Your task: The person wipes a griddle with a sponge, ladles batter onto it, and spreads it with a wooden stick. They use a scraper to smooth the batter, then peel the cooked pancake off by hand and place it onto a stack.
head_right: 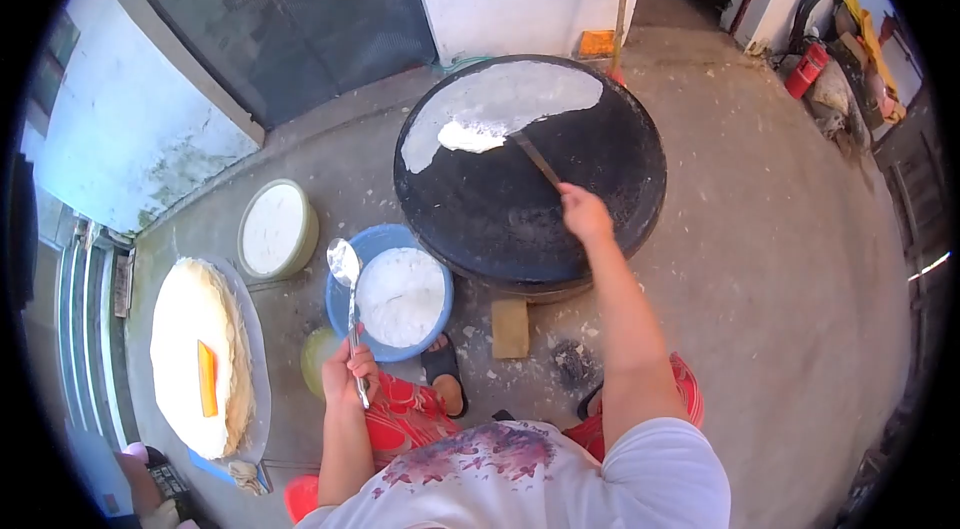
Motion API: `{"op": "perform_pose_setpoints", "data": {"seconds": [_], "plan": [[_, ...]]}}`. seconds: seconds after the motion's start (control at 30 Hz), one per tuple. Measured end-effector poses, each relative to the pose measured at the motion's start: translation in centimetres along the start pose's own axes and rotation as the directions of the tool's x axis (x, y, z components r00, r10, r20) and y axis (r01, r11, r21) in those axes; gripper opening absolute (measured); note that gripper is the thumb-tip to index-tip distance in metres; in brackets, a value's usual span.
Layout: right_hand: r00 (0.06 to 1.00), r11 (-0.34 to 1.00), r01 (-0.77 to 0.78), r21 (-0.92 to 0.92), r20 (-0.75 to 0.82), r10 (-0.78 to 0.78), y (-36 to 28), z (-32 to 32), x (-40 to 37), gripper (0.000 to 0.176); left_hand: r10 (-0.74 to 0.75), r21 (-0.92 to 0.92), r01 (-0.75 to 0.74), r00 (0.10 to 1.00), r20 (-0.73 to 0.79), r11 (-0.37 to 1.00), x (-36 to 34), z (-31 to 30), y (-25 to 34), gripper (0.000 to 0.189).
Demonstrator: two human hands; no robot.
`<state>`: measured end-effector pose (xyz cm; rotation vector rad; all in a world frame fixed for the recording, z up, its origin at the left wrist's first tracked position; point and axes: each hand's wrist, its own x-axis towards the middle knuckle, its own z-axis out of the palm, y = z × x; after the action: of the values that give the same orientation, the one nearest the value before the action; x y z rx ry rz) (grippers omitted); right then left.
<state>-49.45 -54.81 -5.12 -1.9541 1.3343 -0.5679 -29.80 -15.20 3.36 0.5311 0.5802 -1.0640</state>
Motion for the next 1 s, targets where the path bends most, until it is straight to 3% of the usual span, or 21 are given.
{"op": "perform_pose_setpoints", "data": {"seconds": [0.07, 0.13, 0.2, 0.23, 0.27, 0.33, 0.4, 0.47, 0.53, 0.6, 0.7, 0.87, 0.93, 1.0], "plan": [[0.984, 0.993, 0.114, -0.042, 0.145, -0.107, -3.2, 1.7, -0.6, 0.026, 0.019, 0.032, -0.019, 1.000, -0.014, 0.999, -0.2, 0.3, -0.1, 0.028], [0.981, 0.993, 0.087, -0.081, 0.183, -0.071, -4.7, 0.1, -1.2, 0.026, -0.003, 0.025, 0.003, 1.000, -0.023, 1.000, -0.2, 0.3, 0.1, 0.028], [0.950, 0.998, 0.054, 0.036, 0.307, -0.062, -4.2, -2.0, -0.7, 0.027, -0.011, 0.019, 0.012, 1.000, -0.010, 1.000, -0.3, -0.1, 0.4, 0.027], [0.960, 0.999, -0.015, -0.041, 0.277, 0.026, -5.3, -2.8, -1.2, 0.027, -0.024, 0.013, 0.024, 1.000, 0.006, 1.000, -0.2, -0.2, 0.4, 0.027], [0.959, 0.999, -0.013, -0.044, 0.281, 0.024, -4.8, -1.5, -1.0, 0.027, -0.022, 0.007, 0.022, 1.000, 0.004, 1.000, -0.1, -0.4, 0.4, 0.027], [0.988, 0.996, 0.062, -0.063, 0.144, -0.053, -4.0, 1.8, -0.9, 0.026, -0.002, 0.010, 0.001, 1.000, 0.030, 1.000, -0.1, -0.5, 0.4, 0.027], [0.980, 0.994, 0.102, -0.043, 0.175, -0.093, -5.1, 1.7, -1.8, 0.026, 0.001, 0.017, -0.002, 1.000, 0.029, 1.000, -0.3, -0.3, 0.5, 0.027], [0.960, 0.979, 0.103, -0.176, 0.275, -0.052, -7.7, -1.2, -3.5, 0.026, 0.000, 0.023, -0.001, 1.000, 0.027, 1.000, -0.6, -0.2, 0.5, 0.027], [0.962, 0.986, 0.106, -0.127, 0.264, -0.070, -6.2, -1.4, -3.3, 0.026, 0.026, 0.034, -0.026, 1.000, 0.003, 0.999, -0.6, -0.1, 0.4, 0.028], [0.994, 0.997, -0.020, -0.076, 0.108, 0.028, -4.5, 0.2, -3.2, 0.027, 0.003, 0.025, -0.004, 0.999, 0.041, 1.000, -0.1, -0.9, 0.8, 0.027], [0.976, 0.991, 0.048, -0.126, 0.217, -0.019, -5.9, 1.9, -4.2, 0.027, -0.016, 0.022, 0.015, 0.998, 0.057, 1.000, -0.4, -0.6, 0.7, 0.027], [0.955, 0.978, 0.102, -0.180, 0.294, -0.046, -5.9, -3.2, -6.7, 0.027, -0.043, 0.030, 0.042, 0.998, 0.052, 0.999, -0.4, -1.1, 1.3, 0.026], [0.995, 0.995, -0.065, -0.079, 0.068, 0.071, -3.3, -3.0, -7.0, 0.026, -0.015, 0.047, 0.013, 0.999, 0.047, 0.999, -0.4, -1.5, 1.3, 0.026], [0.995, 0.995, -0.098, 0.019, 0.010, 0.098, 0.3, 0.0, -5.9, 0.025, -0.020, 0.040, 0.018, 0.999, 0.040, 0.999, -0.5, -1.8, 1.3, 0.026]]}}
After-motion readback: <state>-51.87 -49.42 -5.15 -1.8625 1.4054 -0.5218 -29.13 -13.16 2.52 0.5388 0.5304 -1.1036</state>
